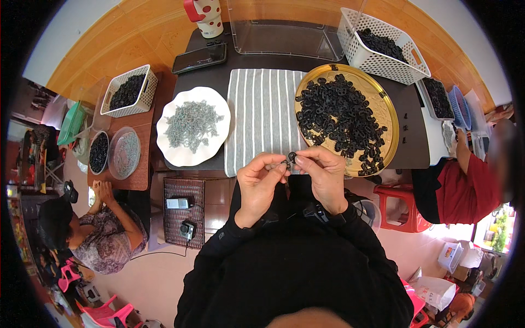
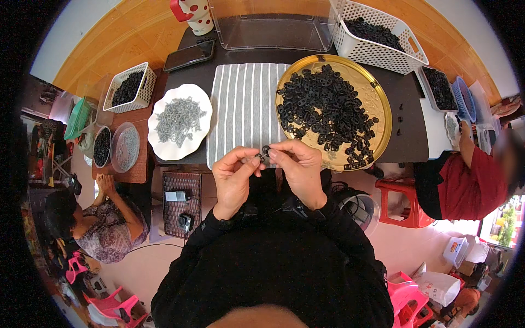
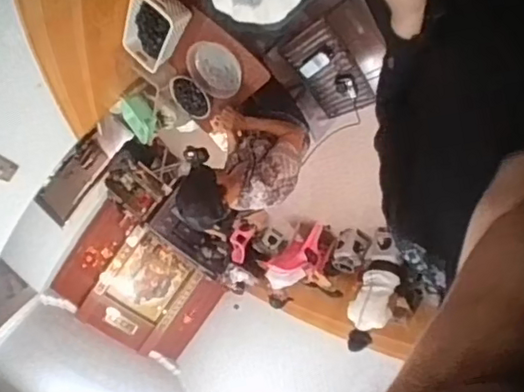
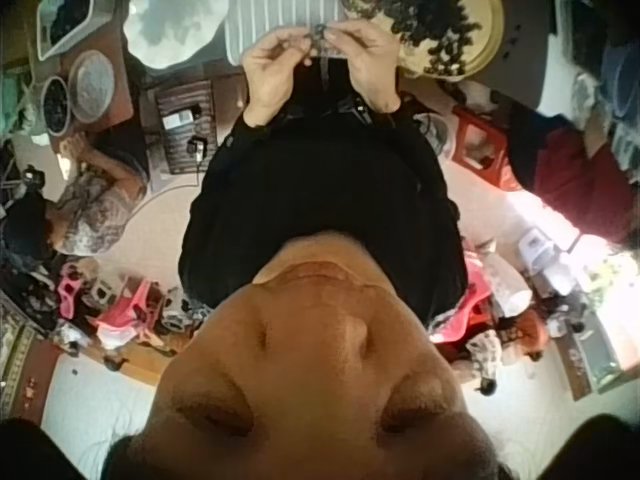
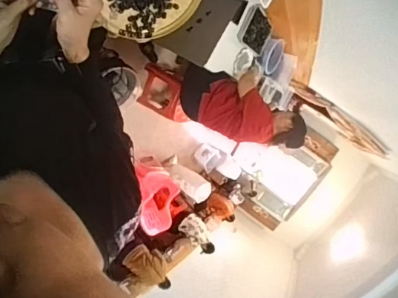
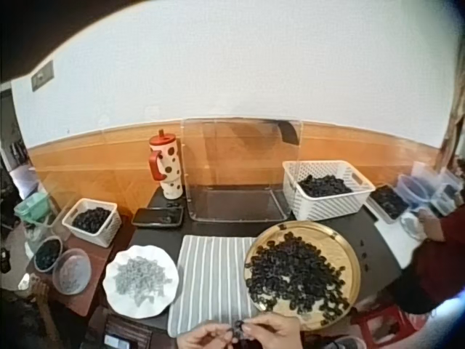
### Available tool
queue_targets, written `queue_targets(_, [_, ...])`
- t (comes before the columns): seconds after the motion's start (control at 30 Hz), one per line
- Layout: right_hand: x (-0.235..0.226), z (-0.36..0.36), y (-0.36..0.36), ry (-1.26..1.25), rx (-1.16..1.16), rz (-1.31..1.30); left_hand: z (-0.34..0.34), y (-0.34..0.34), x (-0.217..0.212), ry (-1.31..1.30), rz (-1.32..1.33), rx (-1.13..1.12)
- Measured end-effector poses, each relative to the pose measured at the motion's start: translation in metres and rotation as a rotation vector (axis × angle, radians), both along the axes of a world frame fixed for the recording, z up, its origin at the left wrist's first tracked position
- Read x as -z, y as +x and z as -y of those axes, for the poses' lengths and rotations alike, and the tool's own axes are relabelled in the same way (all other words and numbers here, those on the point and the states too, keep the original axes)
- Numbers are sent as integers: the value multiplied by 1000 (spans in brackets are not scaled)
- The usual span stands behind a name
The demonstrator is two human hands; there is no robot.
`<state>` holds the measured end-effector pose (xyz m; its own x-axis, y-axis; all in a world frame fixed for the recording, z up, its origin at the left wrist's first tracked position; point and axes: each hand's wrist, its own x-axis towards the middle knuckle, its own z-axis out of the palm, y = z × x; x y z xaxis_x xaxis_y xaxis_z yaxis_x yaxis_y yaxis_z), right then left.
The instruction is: The person assembles plastic cord locks by joining small black components together by hand, repeatedly taking pieces from a tray and the tabletop. The person then picks up a piece of black fabric and lifts it.
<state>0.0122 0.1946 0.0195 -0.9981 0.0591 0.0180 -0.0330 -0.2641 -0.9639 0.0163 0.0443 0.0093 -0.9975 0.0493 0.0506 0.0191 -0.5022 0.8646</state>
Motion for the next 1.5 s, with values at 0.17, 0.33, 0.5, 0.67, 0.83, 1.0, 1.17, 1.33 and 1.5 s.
queue_targets(0.17, [3, -1, 0, -9, 1, 1, 0, 1, 3, -9, -9, -15])
queue_targets(0.33, [3, -2, 1, 6, -9, -12, 0, 1, 2, -18, 6, -20])
queue_targets(0.5, [0, -1, 0, 146, -61, -112, 1, 1, 3, -21, 9, -33])
queue_targets(0.67, [1, 3, 0, 164, -98, -228, -2, 1, 3, -17, 24, -46])
queue_targets(0.83, [2, 3, -1, 277, -117, -311, 1, 0, 8, 21, 13, -31])
queue_targets(1.0, [3, 1, 0, 393, -86, -406, 3, 1, 9, 104, 70, 22])
queue_targets(1.17, [2, -5, -1, 380, -123, -389, 4, 0, 8, 159, 89, 93])
queue_targets(1.33, [1, -9, -1, 337, -153, -382, 4, -1, 7, 176, 90, 149])
queue_targets(1.5, [1, -10, 2, 321, -163, -367, 6, -1, 10, 204, 70, 183])
